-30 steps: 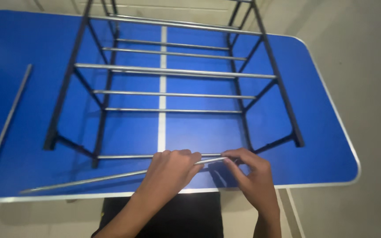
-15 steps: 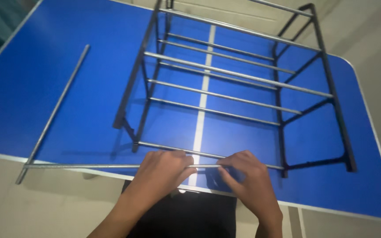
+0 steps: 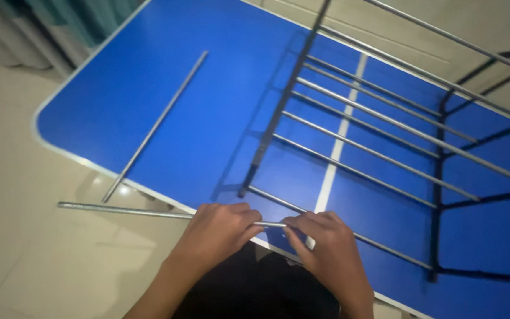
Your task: The person removes multiple horizontal metal rods from a black metal rack frame placed on a blue table. The rods are taken out one by one and set aside on the table surface.
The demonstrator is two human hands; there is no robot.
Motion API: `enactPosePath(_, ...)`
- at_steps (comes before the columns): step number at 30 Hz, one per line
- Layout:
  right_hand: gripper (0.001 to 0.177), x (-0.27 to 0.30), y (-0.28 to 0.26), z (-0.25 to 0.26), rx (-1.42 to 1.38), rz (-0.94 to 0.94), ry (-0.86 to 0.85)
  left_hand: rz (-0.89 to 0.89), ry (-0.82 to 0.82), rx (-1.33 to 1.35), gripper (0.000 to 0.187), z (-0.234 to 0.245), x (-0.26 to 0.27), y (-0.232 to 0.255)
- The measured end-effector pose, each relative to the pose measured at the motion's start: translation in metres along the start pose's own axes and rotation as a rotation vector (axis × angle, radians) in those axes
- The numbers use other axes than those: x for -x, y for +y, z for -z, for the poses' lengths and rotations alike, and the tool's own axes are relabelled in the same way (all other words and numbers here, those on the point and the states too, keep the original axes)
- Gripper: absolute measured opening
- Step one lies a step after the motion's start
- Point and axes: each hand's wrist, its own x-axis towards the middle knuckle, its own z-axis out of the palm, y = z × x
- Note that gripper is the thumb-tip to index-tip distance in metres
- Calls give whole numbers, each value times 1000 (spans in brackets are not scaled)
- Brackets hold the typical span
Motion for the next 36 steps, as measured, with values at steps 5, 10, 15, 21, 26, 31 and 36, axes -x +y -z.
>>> enactPosePath(5, 18, -19, -29, -26, -48, 152, -24, 20, 123, 5, 17, 15, 25, -18)
enactPosePath(10, 16, -37, -41, -39, -50, 173, -66, 43, 303, 43, 14, 34, 49, -33)
enactPosePath(15, 24, -46, -59, -56, -3, 296, -80, 77, 336, 21, 12, 41, 63, -43)
enactPosePath(21, 31, -59, -81, -80, -96, 433, -60, 55, 467, -35, 20, 50, 76, -55)
enactPosePath(26, 25, -79, -91, -91, -184, 459, -28, 158, 508, -99, 18, 69, 94, -65)
enactPosePath(31, 22, -92, -104, -111, -203, 515, -59, 289, 473, -145, 15, 77, 102, -72)
enactPosePath(36, 19, -111, -104, -121, -91, 572, -30, 276, 552, -131, 17, 85, 107, -81)
